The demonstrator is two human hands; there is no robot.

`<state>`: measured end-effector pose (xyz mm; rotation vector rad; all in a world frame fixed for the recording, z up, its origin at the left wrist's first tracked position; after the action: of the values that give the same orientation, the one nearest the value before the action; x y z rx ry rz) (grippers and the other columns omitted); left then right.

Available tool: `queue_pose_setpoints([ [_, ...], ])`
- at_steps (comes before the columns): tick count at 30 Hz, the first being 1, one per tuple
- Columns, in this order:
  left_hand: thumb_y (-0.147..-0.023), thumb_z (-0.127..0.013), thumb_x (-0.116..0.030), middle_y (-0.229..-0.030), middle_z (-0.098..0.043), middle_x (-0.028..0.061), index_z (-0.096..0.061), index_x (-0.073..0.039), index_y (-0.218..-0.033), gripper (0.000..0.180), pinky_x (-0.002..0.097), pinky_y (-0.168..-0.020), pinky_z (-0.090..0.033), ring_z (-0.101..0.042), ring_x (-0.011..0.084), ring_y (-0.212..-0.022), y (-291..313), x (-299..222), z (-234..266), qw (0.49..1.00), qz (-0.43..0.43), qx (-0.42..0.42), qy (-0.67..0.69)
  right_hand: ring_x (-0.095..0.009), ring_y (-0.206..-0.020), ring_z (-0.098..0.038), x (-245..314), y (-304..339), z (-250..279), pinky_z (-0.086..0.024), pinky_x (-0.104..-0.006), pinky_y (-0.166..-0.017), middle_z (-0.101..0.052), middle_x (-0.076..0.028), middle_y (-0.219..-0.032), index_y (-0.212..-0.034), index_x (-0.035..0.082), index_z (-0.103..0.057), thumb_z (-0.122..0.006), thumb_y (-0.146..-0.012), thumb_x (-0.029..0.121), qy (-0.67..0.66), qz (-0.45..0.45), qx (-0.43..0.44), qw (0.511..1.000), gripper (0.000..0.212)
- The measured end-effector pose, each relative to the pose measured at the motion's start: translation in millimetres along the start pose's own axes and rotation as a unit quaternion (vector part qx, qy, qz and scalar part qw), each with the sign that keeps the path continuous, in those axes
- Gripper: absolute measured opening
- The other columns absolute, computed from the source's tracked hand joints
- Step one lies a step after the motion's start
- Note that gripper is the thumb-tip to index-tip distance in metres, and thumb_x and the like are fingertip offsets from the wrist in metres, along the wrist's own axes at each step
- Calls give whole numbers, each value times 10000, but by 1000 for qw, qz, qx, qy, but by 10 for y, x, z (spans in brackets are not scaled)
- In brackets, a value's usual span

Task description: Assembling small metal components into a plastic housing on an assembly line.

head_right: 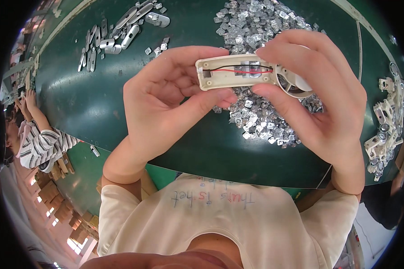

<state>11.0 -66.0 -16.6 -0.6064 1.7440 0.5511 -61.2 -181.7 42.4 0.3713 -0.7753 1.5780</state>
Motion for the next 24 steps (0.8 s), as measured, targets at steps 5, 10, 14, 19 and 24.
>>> queue_pose_setpoints([
  [5,-788,-604,65,-916,-626,107,-529,62,-1062,284,226,-689,-518,-622,122,-783,5,-54,18,1000,-26,14,-5,-249,-950,-553,51,-8,-14,-446,-317,-814,-542,-190,-1068,-1034,-30,-562,-685,-706,-6,6,20,4,1000,351],
  [10,-830,-562,53,-921,-604,105,-504,60,-1064,241,215,-649,-506,-611,123,-771,16,6,16,999,0,-14,-52,-177,-850,-535,39,-5,-126,-430,-263,-743,-535,-126,-990,-1010,-17,-521,-685,-685,-29,-33,65,-18,997,365],
  [14,-843,-547,46,-924,-595,102,-480,47,-1063,230,210,-657,-506,-608,120,-760,42,-61,-7,990,-66,-41,-120,-78,-862,-495,-256,124,-353,-401,-207,-733,-514,-46,-977,-1050,0,-486,-658,-740,-36,-282,-174,5,943,356],
  [19,-852,-547,36,-924,-582,94,-441,38,-1093,263,213,-684,-468,-572,107,-781,73,25,-20,984,-70,-65,-147,-96,-846,-506,-218,180,-283,-409,-200,-722,-503,-64,-971,-1007,-10,-482,-625,-745,-105,-248,-123,-80,958,314],
  [24,-694,-553,134,-792,-481,100,-498,-7,-847,214,264,-513,-393,-474,197,-616,93,-157,38,946,-228,-113,-200,-136,-831,-520,102,67,-198,-430,-235,-721,-520,-110,-941,-980,-16,-482,-648,-731,-95,-72,53,-84,993,309],
])
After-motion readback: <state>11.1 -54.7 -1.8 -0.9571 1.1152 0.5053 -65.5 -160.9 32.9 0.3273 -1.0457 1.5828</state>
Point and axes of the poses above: each hand's wrist, its own y-axis away from the middle knuckle, its own z-axis out of the back of the hand, x = y × z, the point moved 9 cm from there along -y, towards the middle knuckle
